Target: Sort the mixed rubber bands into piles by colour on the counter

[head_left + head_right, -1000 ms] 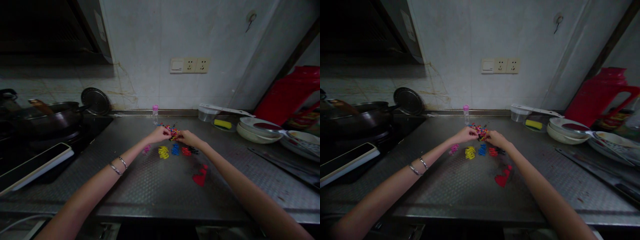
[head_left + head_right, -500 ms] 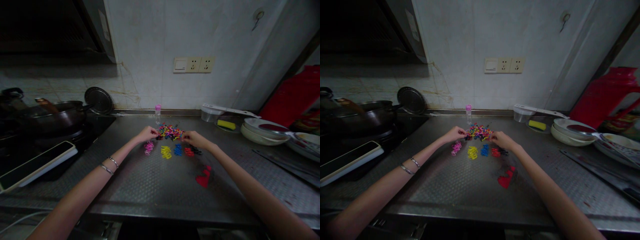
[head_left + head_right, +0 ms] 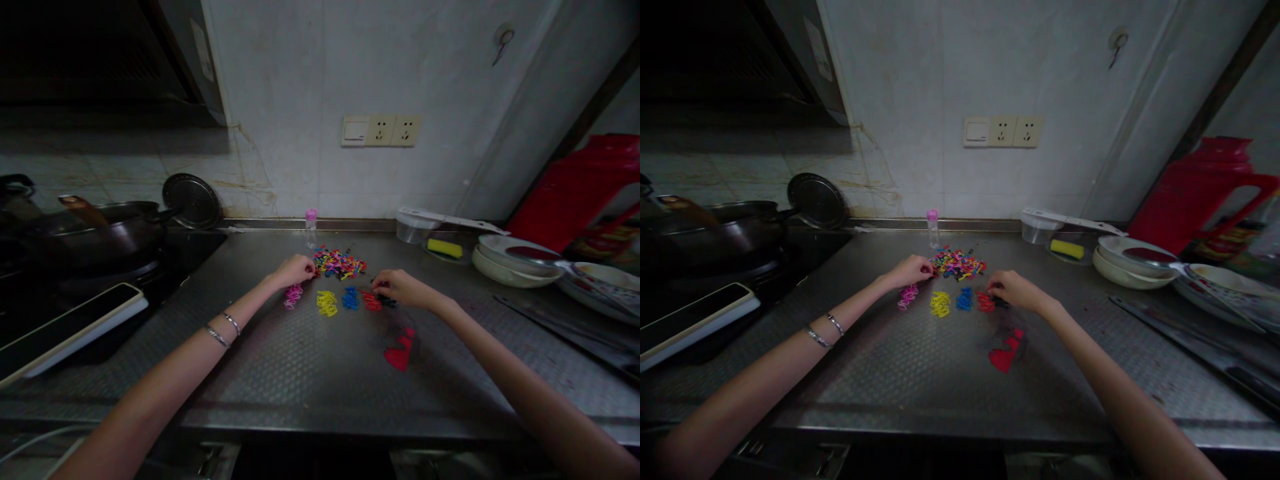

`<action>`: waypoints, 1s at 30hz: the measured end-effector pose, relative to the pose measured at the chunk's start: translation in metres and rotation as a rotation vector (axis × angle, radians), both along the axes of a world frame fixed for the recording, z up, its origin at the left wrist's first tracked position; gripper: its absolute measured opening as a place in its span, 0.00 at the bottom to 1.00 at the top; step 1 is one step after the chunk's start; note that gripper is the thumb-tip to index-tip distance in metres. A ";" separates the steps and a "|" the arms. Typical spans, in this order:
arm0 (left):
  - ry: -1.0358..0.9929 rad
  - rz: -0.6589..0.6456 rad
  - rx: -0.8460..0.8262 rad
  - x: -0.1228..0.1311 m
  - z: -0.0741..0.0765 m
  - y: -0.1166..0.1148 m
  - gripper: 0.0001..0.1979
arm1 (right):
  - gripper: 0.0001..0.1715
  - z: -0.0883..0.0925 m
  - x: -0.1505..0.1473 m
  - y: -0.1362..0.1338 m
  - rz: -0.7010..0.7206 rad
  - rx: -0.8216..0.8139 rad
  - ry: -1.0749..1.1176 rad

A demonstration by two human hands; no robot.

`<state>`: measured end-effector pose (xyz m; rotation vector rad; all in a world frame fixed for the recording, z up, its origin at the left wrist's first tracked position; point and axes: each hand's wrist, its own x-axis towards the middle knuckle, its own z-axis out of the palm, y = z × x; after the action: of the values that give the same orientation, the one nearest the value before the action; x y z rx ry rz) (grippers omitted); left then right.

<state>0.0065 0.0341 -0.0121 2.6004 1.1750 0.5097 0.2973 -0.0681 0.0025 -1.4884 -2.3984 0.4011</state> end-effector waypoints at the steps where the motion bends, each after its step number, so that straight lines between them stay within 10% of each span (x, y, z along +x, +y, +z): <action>1: -0.015 0.001 -0.004 0.000 0.001 0.000 0.09 | 0.12 0.002 0.001 0.000 -0.009 0.013 0.003; 11: -0.163 -0.096 -0.028 0.032 0.018 -0.010 0.10 | 0.12 0.008 0.017 0.004 -0.059 0.140 0.008; 22: -0.037 -0.240 -0.015 0.104 0.003 -0.043 0.10 | 0.12 -0.005 0.019 0.020 -0.098 0.135 0.034; 30: -0.075 -0.270 -0.063 0.102 0.005 -0.044 0.11 | 0.12 -0.005 0.014 0.033 -0.152 0.150 0.003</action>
<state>0.1084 -0.0097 -0.0067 2.6054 0.7872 0.4984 0.3113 -0.0351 -0.0026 -1.5857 -2.2391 0.1852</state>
